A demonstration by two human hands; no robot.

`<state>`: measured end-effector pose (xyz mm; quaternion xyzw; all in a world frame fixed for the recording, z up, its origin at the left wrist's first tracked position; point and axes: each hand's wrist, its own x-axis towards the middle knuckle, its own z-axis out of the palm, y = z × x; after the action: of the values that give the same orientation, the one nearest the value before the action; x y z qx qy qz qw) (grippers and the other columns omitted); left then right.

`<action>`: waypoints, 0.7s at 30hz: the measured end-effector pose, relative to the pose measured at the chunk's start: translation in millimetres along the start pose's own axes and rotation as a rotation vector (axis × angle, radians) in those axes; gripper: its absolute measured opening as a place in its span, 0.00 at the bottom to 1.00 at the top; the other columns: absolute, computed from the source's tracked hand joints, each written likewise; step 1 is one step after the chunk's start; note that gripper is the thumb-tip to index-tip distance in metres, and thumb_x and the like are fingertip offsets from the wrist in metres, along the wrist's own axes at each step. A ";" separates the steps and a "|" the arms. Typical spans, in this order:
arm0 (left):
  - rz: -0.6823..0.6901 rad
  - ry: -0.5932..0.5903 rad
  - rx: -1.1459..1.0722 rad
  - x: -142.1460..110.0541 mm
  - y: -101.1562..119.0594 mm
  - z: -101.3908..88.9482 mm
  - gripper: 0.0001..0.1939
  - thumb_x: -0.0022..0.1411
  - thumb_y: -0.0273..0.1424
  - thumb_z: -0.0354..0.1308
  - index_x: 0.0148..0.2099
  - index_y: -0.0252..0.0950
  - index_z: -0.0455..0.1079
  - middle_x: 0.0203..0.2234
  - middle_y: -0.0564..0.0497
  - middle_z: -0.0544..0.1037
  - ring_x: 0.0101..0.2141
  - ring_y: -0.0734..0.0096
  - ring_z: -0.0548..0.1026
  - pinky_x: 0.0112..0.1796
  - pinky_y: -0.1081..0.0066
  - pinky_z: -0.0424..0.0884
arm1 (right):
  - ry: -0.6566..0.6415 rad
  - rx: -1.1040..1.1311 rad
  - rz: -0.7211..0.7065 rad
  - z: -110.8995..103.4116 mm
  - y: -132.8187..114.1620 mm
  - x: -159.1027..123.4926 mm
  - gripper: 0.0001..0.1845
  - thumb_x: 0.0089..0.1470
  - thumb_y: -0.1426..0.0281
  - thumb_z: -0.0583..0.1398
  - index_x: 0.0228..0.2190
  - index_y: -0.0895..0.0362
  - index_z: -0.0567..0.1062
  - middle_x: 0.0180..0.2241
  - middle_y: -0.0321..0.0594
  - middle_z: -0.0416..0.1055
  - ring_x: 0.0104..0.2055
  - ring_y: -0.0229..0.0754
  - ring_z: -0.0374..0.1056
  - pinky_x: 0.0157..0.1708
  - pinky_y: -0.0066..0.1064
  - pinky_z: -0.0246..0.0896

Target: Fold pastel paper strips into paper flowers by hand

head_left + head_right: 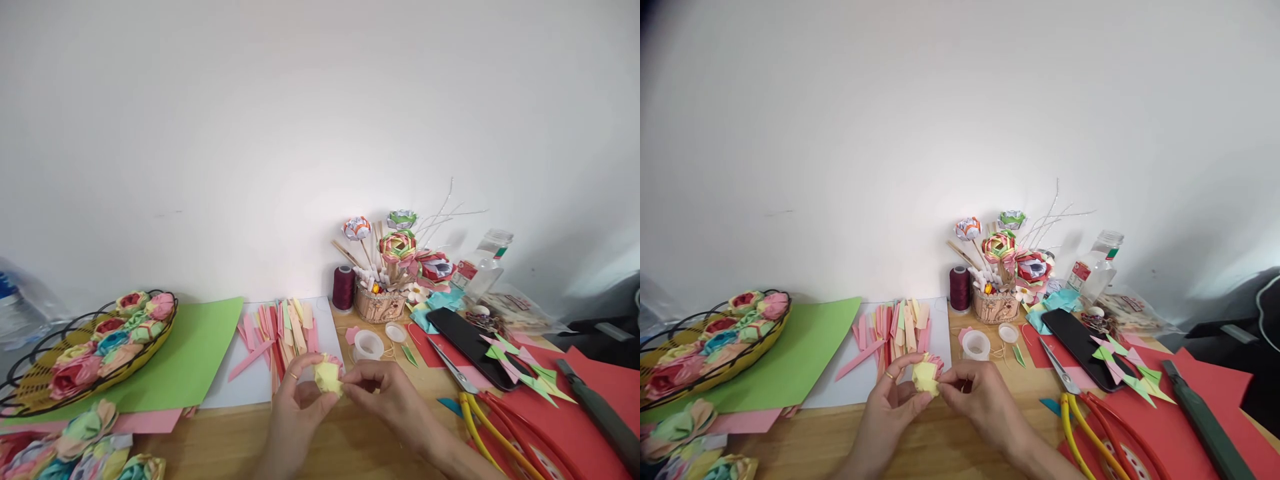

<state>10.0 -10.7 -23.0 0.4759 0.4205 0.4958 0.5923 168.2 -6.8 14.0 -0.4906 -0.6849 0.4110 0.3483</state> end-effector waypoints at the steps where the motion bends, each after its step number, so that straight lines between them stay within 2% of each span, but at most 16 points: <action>1: 0.007 0.004 0.013 -0.4 -0.2 0.2 0.23 0.46 0.33 0.62 0.45 0.37 0.61 0.41 0.45 0.74 0.35 0.67 0.74 0.38 0.69 0.68 | -0.003 0.003 0.017 -0.3 0.0 0.4 0.11 0.48 0.70 0.56 0.24 0.61 0.77 0.24 0.38 0.73 0.27 0.37 0.64 0.27 0.25 0.57; 7: 0.024 -0.003 0.043 -0.5 -1.1 0.5 0.22 0.45 0.33 0.63 0.43 0.38 0.63 0.45 0.44 0.70 0.36 0.66 0.74 0.37 0.69 0.68 | -0.010 0.034 0.093 -1.2 0.4 2.1 0.09 0.46 0.70 0.56 0.22 0.61 0.75 0.22 0.37 0.71 0.26 0.36 0.64 0.25 0.24 0.56; 13: 0.008 0.016 0.022 -0.2 1.8 4.1 0.19 0.45 0.30 0.62 0.42 0.38 0.63 0.41 0.47 0.72 0.33 0.70 0.73 0.35 0.71 0.68 | 0.019 -0.152 -0.002 0.9 -1.6 0.2 0.10 0.47 0.73 0.52 0.22 0.60 0.72 0.21 0.36 0.69 0.25 0.36 0.64 0.24 0.24 0.57; 16: 0.038 0.033 0.037 -1.9 5.4 8.0 0.18 0.43 0.26 0.62 0.40 0.37 0.64 0.37 0.49 0.73 0.30 0.73 0.72 0.31 0.74 0.66 | 0.085 -0.379 -0.153 2.9 0.6 -1.9 0.11 0.48 0.73 0.51 0.21 0.59 0.71 0.19 0.36 0.68 0.21 0.36 0.64 0.22 0.24 0.58; 19: 0.067 0.048 0.019 -2.7 7.9 10.4 0.17 0.43 0.25 0.62 0.38 0.37 0.64 0.37 0.49 0.73 0.30 0.74 0.72 0.31 0.75 0.67 | 0.195 -0.601 -0.411 4.2 9.4 -2.8 0.09 0.51 0.73 0.52 0.27 0.57 0.72 0.22 0.36 0.71 0.22 0.34 0.67 0.23 0.22 0.61; 21: 0.083 0.079 0.034 -2.6 8.0 10.5 0.19 0.43 0.26 0.63 0.39 0.37 0.64 0.36 0.49 0.73 0.30 0.74 0.71 0.31 0.74 0.67 | 0.312 -0.729 -0.583 4.0 15.7 -1.9 0.07 0.51 0.72 0.53 0.28 0.56 0.72 0.24 0.37 0.73 0.24 0.36 0.70 0.23 0.22 0.62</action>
<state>18.4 -14.3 -13.1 0.4830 0.4319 0.5310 0.5461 171.3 -6.7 -2.0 -0.4243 -0.8325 -0.0483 0.3530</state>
